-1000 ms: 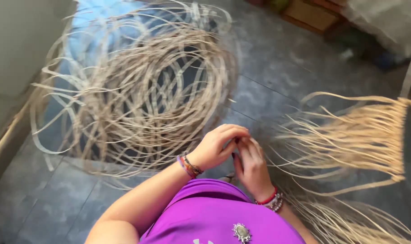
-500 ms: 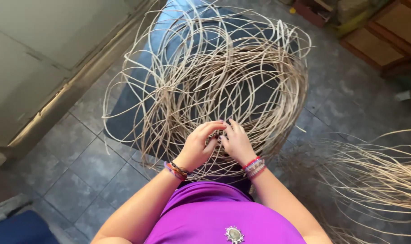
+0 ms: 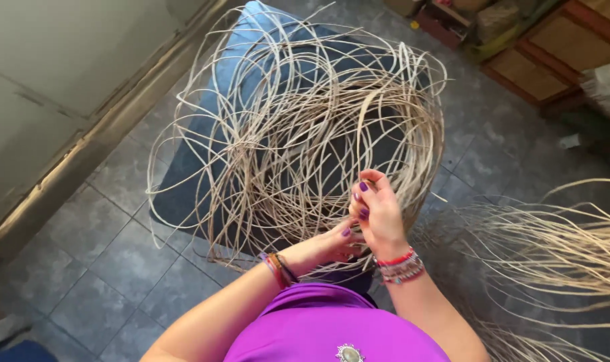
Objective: Weaving natural fiber strands onto a frame to create a decorative item
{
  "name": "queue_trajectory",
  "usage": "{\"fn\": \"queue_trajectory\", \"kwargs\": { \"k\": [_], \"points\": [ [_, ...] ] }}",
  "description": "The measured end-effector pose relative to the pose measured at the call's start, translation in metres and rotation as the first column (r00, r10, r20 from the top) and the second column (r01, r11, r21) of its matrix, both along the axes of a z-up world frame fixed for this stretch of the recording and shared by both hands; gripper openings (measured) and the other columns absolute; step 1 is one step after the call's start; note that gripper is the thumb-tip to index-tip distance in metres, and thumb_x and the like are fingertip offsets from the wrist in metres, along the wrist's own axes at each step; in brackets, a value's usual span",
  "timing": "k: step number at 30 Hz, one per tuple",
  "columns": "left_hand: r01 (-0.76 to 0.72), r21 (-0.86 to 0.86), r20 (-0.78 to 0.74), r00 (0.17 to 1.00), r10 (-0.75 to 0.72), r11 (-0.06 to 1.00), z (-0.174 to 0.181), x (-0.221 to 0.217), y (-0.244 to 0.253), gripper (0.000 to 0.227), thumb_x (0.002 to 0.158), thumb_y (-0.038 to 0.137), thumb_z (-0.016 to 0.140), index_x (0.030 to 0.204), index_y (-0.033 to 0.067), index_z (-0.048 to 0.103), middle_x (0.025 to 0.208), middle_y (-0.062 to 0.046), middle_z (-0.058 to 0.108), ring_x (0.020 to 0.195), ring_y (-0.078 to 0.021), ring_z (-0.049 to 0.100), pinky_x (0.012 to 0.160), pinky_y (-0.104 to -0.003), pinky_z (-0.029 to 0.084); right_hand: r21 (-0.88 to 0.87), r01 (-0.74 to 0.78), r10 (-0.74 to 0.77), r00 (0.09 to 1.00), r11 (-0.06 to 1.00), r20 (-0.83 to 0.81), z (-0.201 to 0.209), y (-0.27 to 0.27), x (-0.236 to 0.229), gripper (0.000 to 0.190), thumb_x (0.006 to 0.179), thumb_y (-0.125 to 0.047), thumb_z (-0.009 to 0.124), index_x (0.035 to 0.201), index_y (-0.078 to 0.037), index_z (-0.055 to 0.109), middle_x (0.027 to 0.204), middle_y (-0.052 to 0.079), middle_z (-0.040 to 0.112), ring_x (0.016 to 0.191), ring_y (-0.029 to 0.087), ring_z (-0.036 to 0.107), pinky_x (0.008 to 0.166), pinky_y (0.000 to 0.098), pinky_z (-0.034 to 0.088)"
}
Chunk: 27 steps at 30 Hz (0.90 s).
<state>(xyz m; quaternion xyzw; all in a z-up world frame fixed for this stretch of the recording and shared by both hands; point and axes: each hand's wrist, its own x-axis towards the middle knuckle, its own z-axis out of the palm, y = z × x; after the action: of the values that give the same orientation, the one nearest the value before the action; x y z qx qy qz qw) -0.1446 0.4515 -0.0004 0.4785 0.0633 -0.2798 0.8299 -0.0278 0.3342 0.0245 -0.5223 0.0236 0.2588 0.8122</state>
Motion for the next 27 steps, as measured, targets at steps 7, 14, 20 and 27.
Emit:
{"fn": "queue_trajectory", "kwargs": {
  "k": [7, 14, 20, 27],
  "points": [
    [-0.290, -0.688, -0.008, 0.920, 0.393, 0.665, 0.024, 0.055, -0.045, 0.065, 0.106, 0.053, 0.044, 0.162, 0.0224, 0.031, 0.136, -0.008, 0.062, 0.117, -0.0246, 0.065, 0.097, -0.042, 0.052, 0.095, -0.232, 0.239, 0.969, 0.968, -0.066, 0.044, -0.094, -0.030, 0.025, 0.100, -0.003, 0.052, 0.123, 0.001, 0.059, 0.070, 0.003, 0.036, 0.046, 0.004, 0.027, 0.036, 0.0197, 0.028],
    [-0.450, -0.810, -0.189, 0.807, 0.559, 0.375, 0.043, 0.090, -0.023, 0.016, 0.107, 0.034, 0.052, 0.106, 0.0206, 0.060, 0.069, 0.010, 0.050, 0.068, -0.0073, 0.060, 0.075, -0.024, 0.047, -0.274, -0.009, -0.002, 0.999, 0.962, -0.042, 0.046, -0.219, -0.031, 0.019, 0.096, 0.003, 0.051, 0.109, 0.000, 0.064, 0.060, 0.001, 0.035, 0.042, 0.006, 0.024, 0.040, 0.0240, 0.014],
    [-0.445, -0.790, -0.098, 0.770, 0.630, 0.421, 0.060, 0.089, -0.059, 0.052, 0.100, 0.047, 0.043, 0.131, 0.0115, 0.066, 0.100, -0.012, 0.078, 0.124, -0.0354, 0.065, 0.106, -0.048, 0.049, -0.431, -0.013, 0.028, 0.999, 0.902, 0.029, 0.023, -0.230, -0.037, 0.024, 0.097, 0.003, 0.048, 0.116, 0.003, 0.063, 0.064, 0.006, 0.041, 0.033, 0.004, 0.034, 0.025, 0.0218, 0.023],
    [-0.642, -0.522, -0.072, 0.690, 0.720, 0.563, 0.047, 0.076, -0.088, 0.059, 0.109, 0.058, 0.024, 0.072, 0.0161, 0.041, 0.050, 0.006, 0.015, 0.035, -0.0131, 0.026, 0.038, -0.026, 0.025, -0.712, -0.084, 0.287, 0.943, 0.697, 0.170, 0.003, -0.238, -0.029, 0.028, 0.095, -0.003, 0.057, 0.116, -0.005, 0.075, 0.071, 0.005, 0.061, 0.053, 0.008, 0.051, 0.044, 0.0213, 0.042]
  ]
}}
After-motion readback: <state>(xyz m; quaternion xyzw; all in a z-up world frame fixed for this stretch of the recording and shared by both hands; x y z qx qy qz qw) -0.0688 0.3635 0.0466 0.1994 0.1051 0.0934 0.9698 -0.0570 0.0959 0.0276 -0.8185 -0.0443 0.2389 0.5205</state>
